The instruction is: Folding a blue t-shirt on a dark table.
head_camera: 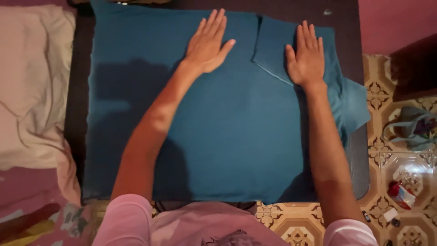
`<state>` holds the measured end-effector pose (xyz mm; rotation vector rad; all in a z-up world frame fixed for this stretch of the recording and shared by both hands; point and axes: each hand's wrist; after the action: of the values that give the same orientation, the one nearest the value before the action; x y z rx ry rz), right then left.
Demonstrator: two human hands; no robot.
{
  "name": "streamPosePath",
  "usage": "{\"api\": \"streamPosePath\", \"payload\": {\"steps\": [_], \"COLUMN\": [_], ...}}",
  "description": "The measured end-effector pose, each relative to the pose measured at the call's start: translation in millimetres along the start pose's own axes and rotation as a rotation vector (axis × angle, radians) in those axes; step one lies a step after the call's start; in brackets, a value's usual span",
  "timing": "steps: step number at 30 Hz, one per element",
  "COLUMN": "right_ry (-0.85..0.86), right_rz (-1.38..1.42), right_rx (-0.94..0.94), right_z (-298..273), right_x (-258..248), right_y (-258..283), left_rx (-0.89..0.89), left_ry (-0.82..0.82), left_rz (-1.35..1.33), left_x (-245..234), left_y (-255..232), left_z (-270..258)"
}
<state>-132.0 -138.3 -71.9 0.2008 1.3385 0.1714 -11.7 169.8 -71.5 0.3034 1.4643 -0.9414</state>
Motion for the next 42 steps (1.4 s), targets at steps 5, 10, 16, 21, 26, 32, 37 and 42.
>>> {"api": "streamPosePath", "payload": {"steps": [5, 10, 16, 21, 26, 32, 37, 42], "right_ry": [0.012, -0.003, 0.004, 0.018, -0.02, -0.209, -0.27, -0.243], "right_rz": [0.003, 0.018, 0.021, 0.008, 0.041, -0.162, -0.216, -0.056], "right_rx": [0.006, -0.015, -0.012, -0.03, -0.009, -0.172, -0.265, -0.347], "right_z": [0, -1, -1, 1, -1, -9, -21, -58], "right_x": [-6, -4, -5, -5, -11, -14, -14, -16], "right_y": [4, 4, 7, 4, 13, 18, 49, 131], "left_rx": [-0.067, -0.166, -0.233, -0.34, -0.327, -0.273, -0.196, -0.121], "left_ry": [-0.024, -0.02, -0.076, -0.145, -0.199, -0.313, -0.37, -0.398], "left_rz": [0.041, 0.064, 0.063, 0.099, 0.122, 0.157, 0.262, 0.252], "left_x": [-27, -53, -61, -68, -65, -60, -60, -49], "left_y": [51, 87, 136, 171, 177, 176, 159, 78], "left_z": [-45, -89, -128, -150, -152, -152, -152, -145]}}
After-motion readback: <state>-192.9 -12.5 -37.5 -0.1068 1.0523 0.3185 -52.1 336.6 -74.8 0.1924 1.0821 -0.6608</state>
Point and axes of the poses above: each hand's wrist, its own z-axis towards the middle knuckle, its own x-axis out of the palm, y = z × x, and after that the axes turned 4 degrees about y, right-handed
